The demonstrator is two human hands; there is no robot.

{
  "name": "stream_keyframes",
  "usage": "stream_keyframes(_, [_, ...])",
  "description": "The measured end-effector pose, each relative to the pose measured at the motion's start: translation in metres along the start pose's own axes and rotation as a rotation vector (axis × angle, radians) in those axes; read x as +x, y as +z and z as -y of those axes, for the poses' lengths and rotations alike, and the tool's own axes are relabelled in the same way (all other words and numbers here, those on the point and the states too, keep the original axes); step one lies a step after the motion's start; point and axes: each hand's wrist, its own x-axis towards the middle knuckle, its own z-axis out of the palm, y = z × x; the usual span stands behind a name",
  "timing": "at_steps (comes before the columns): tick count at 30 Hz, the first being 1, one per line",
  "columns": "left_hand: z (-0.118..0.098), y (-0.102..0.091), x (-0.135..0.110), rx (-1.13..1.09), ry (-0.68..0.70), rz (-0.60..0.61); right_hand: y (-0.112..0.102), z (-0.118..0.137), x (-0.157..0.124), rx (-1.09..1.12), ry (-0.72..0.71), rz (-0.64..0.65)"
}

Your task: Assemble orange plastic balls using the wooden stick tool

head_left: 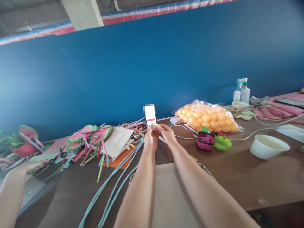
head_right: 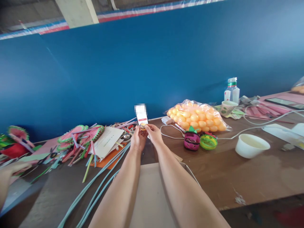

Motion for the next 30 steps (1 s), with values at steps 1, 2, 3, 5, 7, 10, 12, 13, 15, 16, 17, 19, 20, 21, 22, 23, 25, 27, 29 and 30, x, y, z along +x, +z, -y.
stream_keyframes(1, [0.000,0.000,0.000,-0.002,0.000,0.005,0.000,0.000,0.000,-0.007,0.003,-0.007])
stream_keyframes(2, [0.000,0.000,0.000,-0.004,0.002,0.011,0.000,0.000,0.000,-0.010,0.009,-0.011])
stream_keyframes(3, [0.001,-0.001,0.000,-0.005,0.005,0.018,0.000,0.001,-0.001,-0.011,0.016,-0.016])
stream_keyframes(5, [0.002,-0.002,0.000,0.005,0.017,0.043,0.000,0.001,-0.001,-0.019,0.037,-0.024])
stream_keyframes(7, [0.004,-0.004,0.001,0.037,0.037,0.076,-0.001,0.002,-0.001,-0.030,0.056,-0.029])
stream_keyframes(10, [0.006,-0.006,0.003,0.103,0.073,0.099,-0.001,0.003,-0.002,-0.042,0.074,-0.030])
stream_keyframes(12, [0.007,-0.008,0.005,0.142,0.094,0.095,-0.001,0.003,-0.003,-0.038,0.089,-0.027])
stream_keyframes(13, [0.008,-0.008,0.006,0.163,0.103,0.092,-0.001,0.004,-0.003,-0.035,0.098,-0.023])
stream_keyframes(15, [0.010,-0.010,0.008,0.208,0.124,0.088,-0.001,0.004,-0.003,-0.024,0.113,-0.013])
stream_keyframes(16, [0.011,-0.011,0.009,0.228,0.133,0.086,-0.001,0.004,-0.003,-0.015,0.120,-0.010])
stream_keyframes(17, [0.012,-0.011,0.010,0.245,0.141,0.084,-0.001,0.004,-0.003,-0.001,0.132,-0.010])
stream_keyframes(19, [0.013,-0.012,0.010,0.262,0.146,0.083,-0.002,0.003,-0.002,0.044,0.160,-0.015])
stream_keyframes(20, [0.013,-0.012,0.010,0.263,0.143,0.090,-0.002,0.002,-0.001,0.072,0.173,-0.018])
stream_keyframes(21, [0.013,-0.011,0.010,0.262,0.136,0.100,-0.002,0.002,0.000,0.097,0.183,-0.019])
stream_keyframes(22, [0.013,-0.011,0.009,0.259,0.129,0.112,-0.003,0.001,0.000,0.120,0.191,-0.018])
stream_keyframes(23, [0.012,-0.010,0.008,0.256,0.120,0.126,-0.003,0.001,0.001,0.141,0.196,-0.016])
stream_keyframes(25, [0.011,-0.008,0.006,0.251,0.104,0.154,-0.004,0.001,0.002,0.175,0.209,-0.015])
stream_keyframes(27, [0.010,-0.007,0.004,0.237,0.095,0.169,-0.004,0.001,0.002,0.204,0.225,-0.022])
stream_keyframes(29, [0.009,-0.006,0.003,0.209,0.090,0.171,-0.004,0.002,0.002,0.223,0.238,-0.025])
stream_keyframes(30, [0.009,-0.006,0.003,0.190,0.086,0.160,-0.004,0.003,0.001,0.225,0.242,-0.024])
